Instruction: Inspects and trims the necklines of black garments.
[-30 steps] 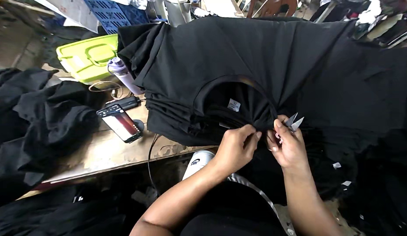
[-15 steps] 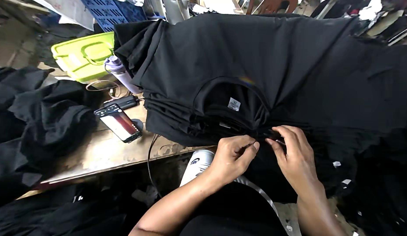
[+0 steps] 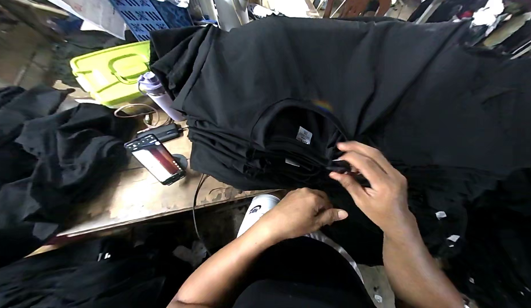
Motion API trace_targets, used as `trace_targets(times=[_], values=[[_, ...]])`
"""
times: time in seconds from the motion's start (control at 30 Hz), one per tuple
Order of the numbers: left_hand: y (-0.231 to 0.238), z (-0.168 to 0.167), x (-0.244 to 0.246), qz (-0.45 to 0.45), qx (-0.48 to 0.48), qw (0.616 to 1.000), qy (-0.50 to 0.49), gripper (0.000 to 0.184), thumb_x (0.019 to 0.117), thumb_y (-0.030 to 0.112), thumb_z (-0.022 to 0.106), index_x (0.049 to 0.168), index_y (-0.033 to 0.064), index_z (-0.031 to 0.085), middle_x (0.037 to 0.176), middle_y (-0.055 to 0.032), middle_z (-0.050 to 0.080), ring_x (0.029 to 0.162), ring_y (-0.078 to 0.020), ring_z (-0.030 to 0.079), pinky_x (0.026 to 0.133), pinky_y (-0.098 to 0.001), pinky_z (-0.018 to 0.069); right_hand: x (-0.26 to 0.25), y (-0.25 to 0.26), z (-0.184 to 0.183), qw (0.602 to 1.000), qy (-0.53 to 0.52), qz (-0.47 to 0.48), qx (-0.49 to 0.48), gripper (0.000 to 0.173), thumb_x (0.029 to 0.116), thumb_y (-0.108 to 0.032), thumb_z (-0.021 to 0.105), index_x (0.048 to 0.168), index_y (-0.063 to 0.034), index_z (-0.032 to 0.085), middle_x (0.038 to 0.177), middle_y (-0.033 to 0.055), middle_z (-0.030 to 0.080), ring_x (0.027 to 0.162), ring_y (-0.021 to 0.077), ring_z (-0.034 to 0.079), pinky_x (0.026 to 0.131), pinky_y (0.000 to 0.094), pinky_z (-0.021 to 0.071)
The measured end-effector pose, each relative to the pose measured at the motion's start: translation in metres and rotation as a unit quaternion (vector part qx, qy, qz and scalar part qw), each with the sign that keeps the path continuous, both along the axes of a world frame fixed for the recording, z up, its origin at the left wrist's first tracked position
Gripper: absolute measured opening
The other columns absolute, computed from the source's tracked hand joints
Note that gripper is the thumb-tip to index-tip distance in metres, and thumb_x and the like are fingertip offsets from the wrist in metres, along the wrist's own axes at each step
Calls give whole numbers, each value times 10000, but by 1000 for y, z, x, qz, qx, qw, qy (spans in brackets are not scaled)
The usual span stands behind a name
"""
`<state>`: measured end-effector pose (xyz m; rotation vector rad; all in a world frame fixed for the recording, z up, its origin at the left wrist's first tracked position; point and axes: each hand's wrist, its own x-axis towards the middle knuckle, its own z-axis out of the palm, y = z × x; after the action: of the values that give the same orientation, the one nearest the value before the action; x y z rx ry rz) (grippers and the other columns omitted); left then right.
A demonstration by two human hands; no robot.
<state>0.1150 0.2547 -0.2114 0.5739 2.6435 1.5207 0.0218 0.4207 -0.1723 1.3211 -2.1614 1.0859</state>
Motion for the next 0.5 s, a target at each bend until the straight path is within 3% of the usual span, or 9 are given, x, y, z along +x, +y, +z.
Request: trace_targets(times=[0.03,0.07,0.1,0.13,0.2,0.3,0.37,0.5], values=[[-1,1,0,41,18,999,-21,440,1058,359,532,894,8,741,869,-91,714,808,-156,679,769,-370,562,-6,-2,3,999,-12,27,39,257,997,-244,668,1091,-8,709,1277,138,675,974,109,693,834,224,577],[-2,4,0,97,63,992,-44,413,1064,331,520,957,-7,733,870,-67,711,777,-104,669,749,-307,562,-13,-2,3,996,-20,30,83,270,992,-245,662,1130,-19,717,1258,131,694,972,158,715,833,292,595],[-3,8,-2,146,125,978,-77,373,1075,286,499,1061,-21,710,910,-48,720,763,-72,686,734,-264,589,-19,1,3,993,-29,19,111,279,982,-222,665,1162,-14,711,1146,131,722,931,202,723,816,345,604],[-4,12,-5,181,199,956,-114,342,1084,247,483,1170,-32,660,971,-51,732,749,-83,713,711,-261,620,-23,5,4,992,-37,7,118,285,983,-217,666,1174,-8,699,1031,123,720,846,195,704,759,337,599],[-4,21,-12,218,331,906,-146,276,1081,172,478,1246,-26,576,1012,-65,735,704,-124,727,665,-286,640,-26,17,9,995,-41,6,91,306,991,-252,657,1157,2,694,919,91,688,745,81,617,691,189,531],[3,31,-21,264,422,859,-121,98,1041,68,538,1064,-10,593,812,-40,716,621,-108,699,622,-267,623,-22,29,11,992,-74,40,89,329,1001,-291,641,1124,9,697,926,88,685,789,12,609,744,106,498],[6,31,-31,295,454,834,-105,143,1038,48,548,936,6,638,659,-16,676,553,-83,660,575,-238,593,-25,28,11,988,-100,52,107,349,999,-319,641,1132,-5,712,957,81,692,791,1,605,733,104,495],[5,23,-37,294,474,826,-75,207,1026,14,548,862,21,674,631,-11,665,532,-69,640,558,-222,581,-35,15,19,987,-143,60,39,362,935,-299,741,1168,-24,710,1115,46,624,763,-37,534,634,88,460]])
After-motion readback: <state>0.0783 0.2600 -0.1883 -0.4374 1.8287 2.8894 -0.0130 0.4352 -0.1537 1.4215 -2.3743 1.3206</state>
